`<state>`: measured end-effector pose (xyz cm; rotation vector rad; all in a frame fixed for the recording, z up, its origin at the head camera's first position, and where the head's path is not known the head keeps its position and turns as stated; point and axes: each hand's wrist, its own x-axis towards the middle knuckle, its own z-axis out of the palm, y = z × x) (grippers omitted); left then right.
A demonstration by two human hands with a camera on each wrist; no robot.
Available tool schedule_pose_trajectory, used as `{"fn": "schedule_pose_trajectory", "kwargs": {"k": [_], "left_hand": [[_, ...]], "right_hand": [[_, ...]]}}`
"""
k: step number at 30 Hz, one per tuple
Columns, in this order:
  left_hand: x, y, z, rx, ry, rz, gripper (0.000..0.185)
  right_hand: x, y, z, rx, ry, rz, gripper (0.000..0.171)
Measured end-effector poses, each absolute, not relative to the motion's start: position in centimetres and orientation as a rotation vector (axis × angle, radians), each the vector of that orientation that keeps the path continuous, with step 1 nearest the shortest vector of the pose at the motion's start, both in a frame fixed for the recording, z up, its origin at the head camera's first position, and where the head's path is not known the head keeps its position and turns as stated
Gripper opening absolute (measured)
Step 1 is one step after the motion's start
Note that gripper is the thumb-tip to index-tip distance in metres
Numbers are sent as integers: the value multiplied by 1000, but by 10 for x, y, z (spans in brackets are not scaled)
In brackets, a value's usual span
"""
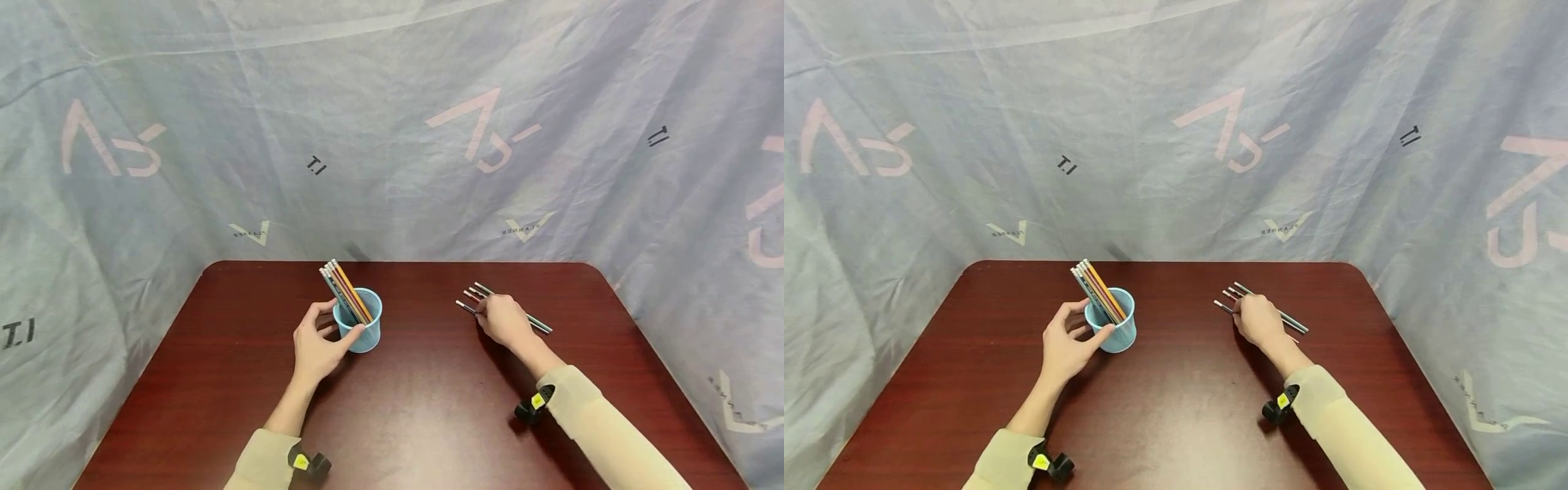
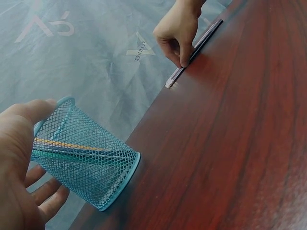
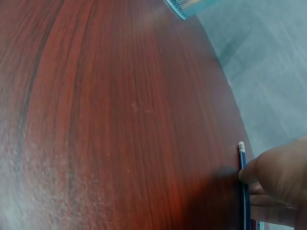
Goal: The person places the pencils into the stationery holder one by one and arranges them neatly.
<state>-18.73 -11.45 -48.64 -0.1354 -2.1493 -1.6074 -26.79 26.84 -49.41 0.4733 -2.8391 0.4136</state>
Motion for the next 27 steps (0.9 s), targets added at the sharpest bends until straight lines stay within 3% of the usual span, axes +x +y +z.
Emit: {"fn": "schedule_pose_trajectory", "kwargs": {"k": [16, 27], "left_hand": [[-188, -113, -487, -146, -2161, -1600, 63], [-188, -115, -485, -135, -2164, -1599, 64]], "right_hand": [[-270, 261, -489, 554, -2824, 468, 5], [-276, 233, -443, 557, -2628, 851, 5]]}}
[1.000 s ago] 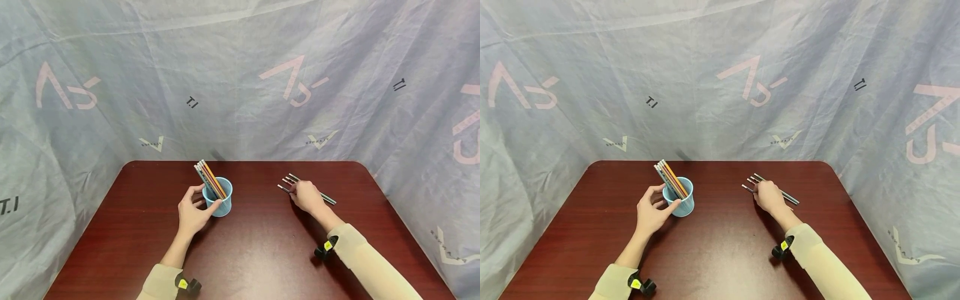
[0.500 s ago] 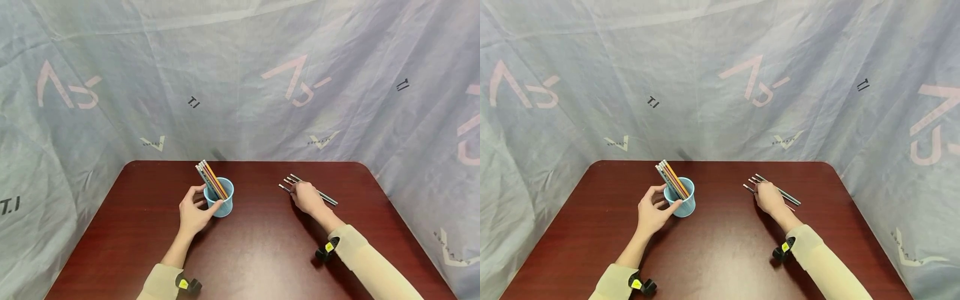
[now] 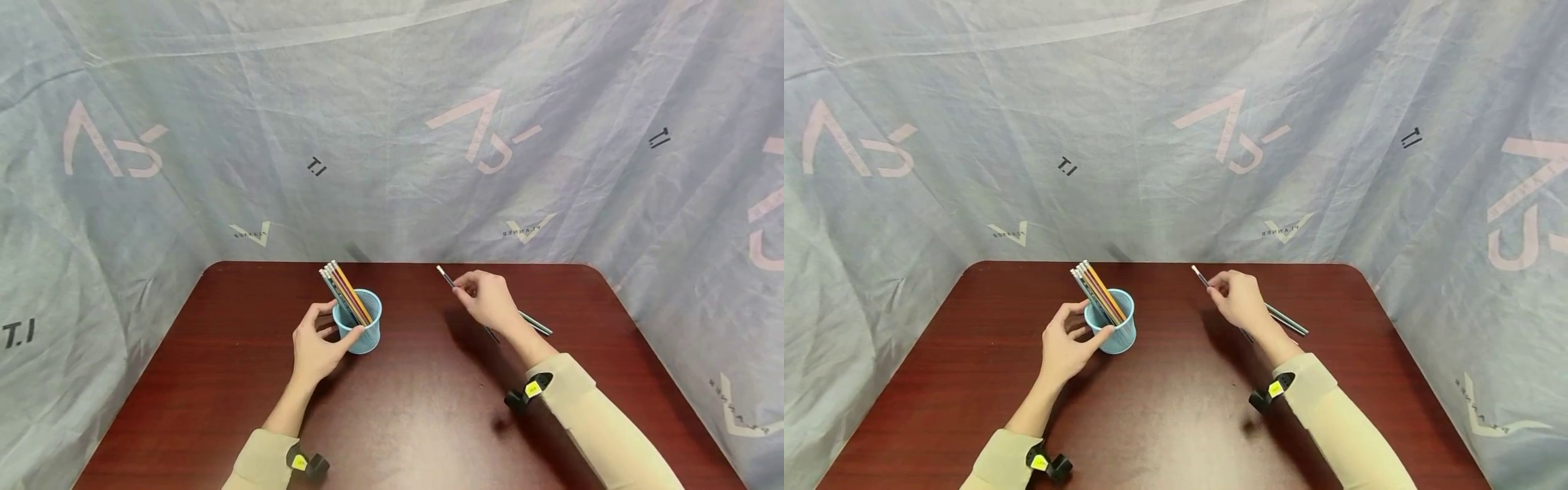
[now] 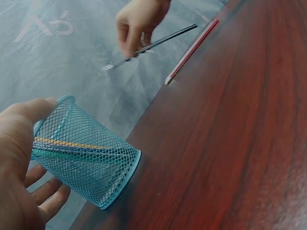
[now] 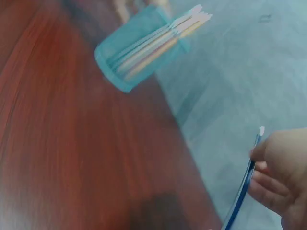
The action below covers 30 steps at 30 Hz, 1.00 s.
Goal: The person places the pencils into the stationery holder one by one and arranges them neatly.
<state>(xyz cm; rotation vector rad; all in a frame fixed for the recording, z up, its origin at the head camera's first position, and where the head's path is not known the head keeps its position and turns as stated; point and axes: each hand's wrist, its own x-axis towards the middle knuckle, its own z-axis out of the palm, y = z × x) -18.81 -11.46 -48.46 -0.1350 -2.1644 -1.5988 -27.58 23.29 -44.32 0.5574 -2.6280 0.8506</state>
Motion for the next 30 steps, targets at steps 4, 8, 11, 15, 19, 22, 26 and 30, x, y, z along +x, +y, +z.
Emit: {"fn": "schedule_pose_trajectory", "kwargs": {"k": [4, 8, 11, 15, 19, 22, 26, 30], "left_hand": [[-187, -114, -484, -143, -2166, -1602, 64], [-187, -113, -484, -135, -2165, -1603, 63], [-188, -113, -484, -127, -2162, -1602, 63], [-187, -114, -485, -120, -2164, -1606, 62], [-188, -114, -486, -120, -2167, -1606, 62], [-188, -113, -485, -124, -2167, -1609, 63], [-188, -113, -484, -123, -2165, -1610, 64], [-188, -112, -484, -117, -2165, -1600, 63]], "right_hand": [[-272, 221, -426, 498, -2568, 1162, 10], [-267, 207, -407, 505, -2466, 1469, 13], [-265, 196, -395, 547, -2388, 1593, 13], [-265, 183, -386, 611, -2316, 1678, 15], [-264, 170, -378, 685, -2227, 1771, 14], [-264, 159, -372, 718, -2095, 1875, 11], [-264, 142, -365, 734, -1916, 1993, 12], [-264, 124, -363, 773, -1867, 2022, 12]]}}
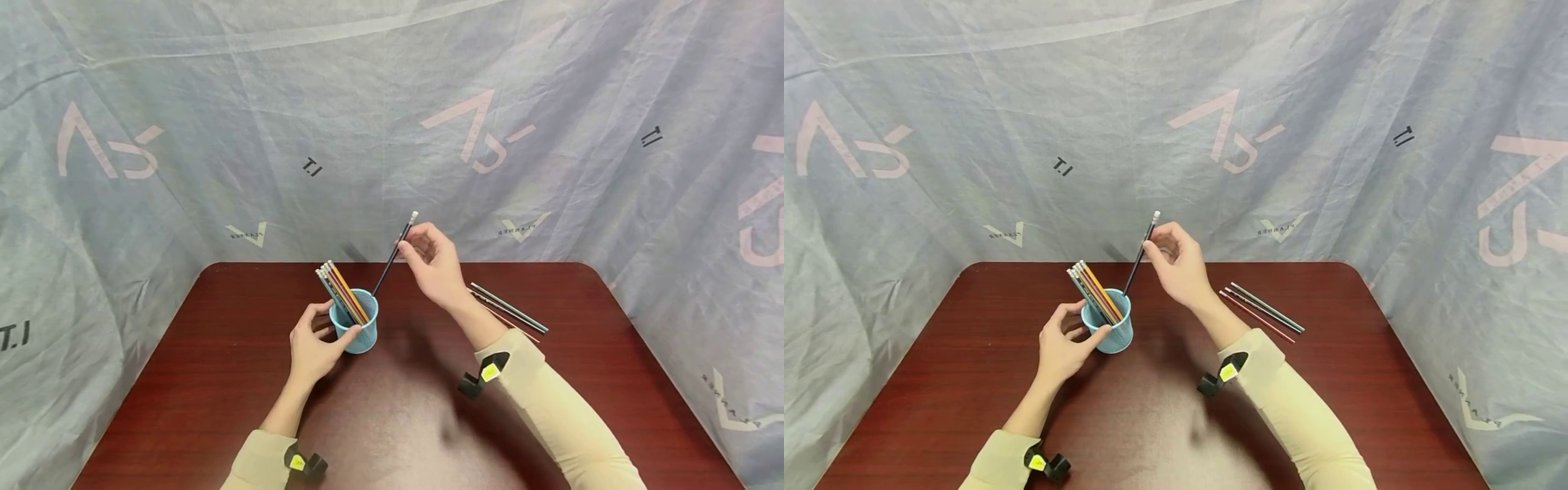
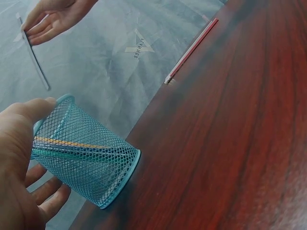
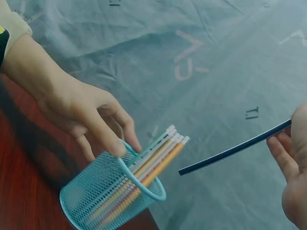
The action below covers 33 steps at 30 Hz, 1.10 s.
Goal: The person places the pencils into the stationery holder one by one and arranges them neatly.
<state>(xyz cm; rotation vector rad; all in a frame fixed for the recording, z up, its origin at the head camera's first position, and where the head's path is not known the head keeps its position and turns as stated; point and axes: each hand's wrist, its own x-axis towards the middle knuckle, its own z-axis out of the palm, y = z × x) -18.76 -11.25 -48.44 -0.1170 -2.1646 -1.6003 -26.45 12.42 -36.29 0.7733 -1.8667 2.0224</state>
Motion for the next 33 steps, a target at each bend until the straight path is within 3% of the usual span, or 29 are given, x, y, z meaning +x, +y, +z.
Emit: {"fn": "schedule_pose_trajectory", "kwargs": {"k": [33], "left_hand": [[-188, -115, -487, -115, -2163, -1628, 61]], "right_hand": [[-269, 52, -415, 1016, -2533, 1154, 7]]}}
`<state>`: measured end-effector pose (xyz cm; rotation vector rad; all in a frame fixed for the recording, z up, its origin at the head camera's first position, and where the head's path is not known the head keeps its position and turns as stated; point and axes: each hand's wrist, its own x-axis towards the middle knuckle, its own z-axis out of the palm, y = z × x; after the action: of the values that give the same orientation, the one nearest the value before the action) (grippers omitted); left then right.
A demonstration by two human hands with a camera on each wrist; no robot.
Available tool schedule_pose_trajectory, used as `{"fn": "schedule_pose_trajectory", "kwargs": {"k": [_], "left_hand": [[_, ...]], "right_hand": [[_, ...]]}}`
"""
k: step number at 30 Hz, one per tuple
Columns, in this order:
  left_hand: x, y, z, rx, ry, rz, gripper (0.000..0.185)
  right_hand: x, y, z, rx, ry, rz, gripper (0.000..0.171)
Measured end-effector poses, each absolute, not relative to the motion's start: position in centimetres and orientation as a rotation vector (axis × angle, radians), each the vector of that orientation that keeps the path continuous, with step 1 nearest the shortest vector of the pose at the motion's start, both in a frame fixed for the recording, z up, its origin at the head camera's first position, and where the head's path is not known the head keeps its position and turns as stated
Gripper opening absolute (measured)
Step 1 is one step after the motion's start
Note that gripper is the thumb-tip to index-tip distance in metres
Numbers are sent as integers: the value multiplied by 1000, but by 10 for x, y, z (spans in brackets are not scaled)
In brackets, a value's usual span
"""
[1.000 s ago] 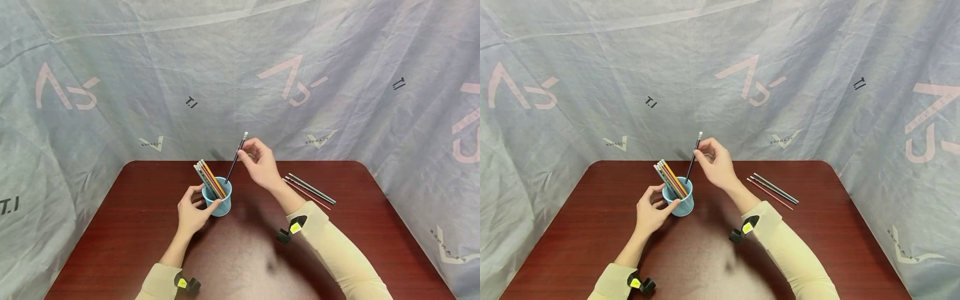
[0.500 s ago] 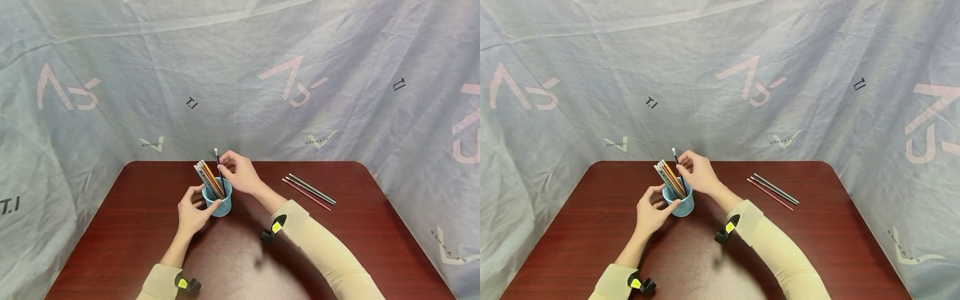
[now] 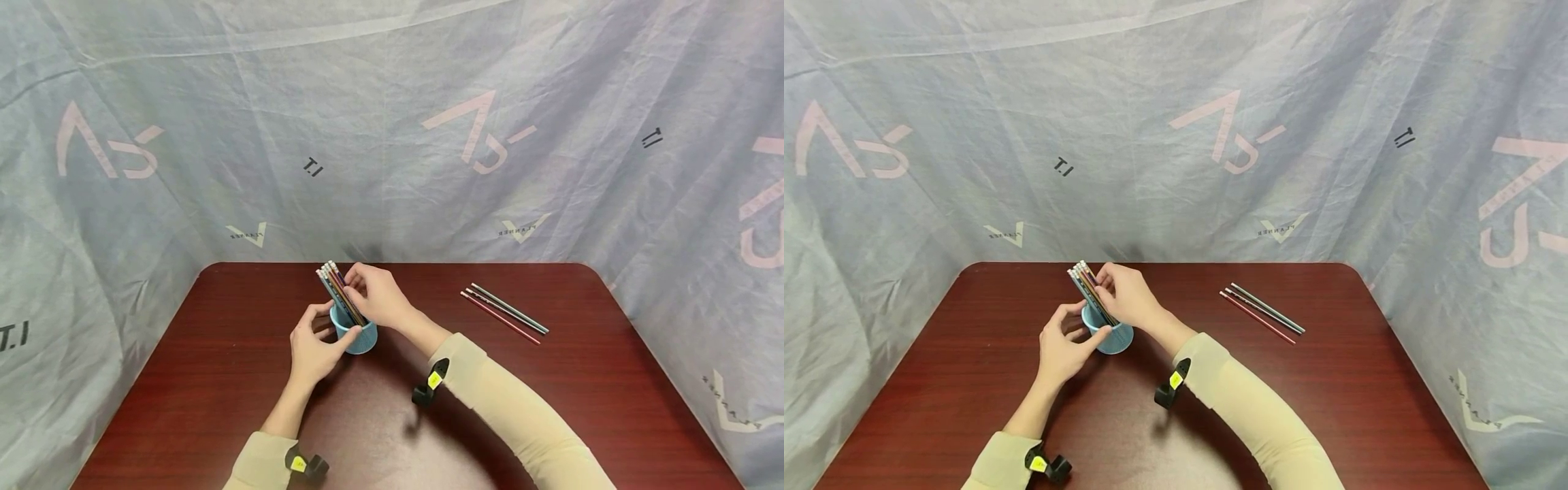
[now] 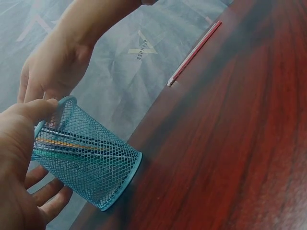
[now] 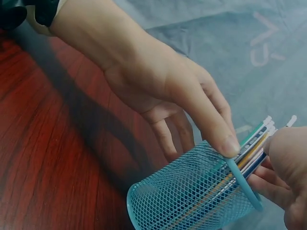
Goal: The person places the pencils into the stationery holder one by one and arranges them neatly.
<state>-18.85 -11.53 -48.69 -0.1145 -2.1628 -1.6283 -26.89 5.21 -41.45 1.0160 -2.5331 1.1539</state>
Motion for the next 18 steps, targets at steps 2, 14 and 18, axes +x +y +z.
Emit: {"fn": "schedule_pose_trajectory", "kwargs": {"k": [2, 14, 18], "left_hand": [[-189, -115, -487, -118, -2157, -1633, 61], [-188, -115, -485, -125, -2162, -1644, 62], [-188, -115, -484, -127, -2170, -1639, 62]], "right_hand": [[-268, 50, -415, 1018, -2536, 1129, 7], [-274, 42, -415, 987, -2560, 1025, 9], [-276, 42, -415, 977, -2572, 1004, 9]]}}
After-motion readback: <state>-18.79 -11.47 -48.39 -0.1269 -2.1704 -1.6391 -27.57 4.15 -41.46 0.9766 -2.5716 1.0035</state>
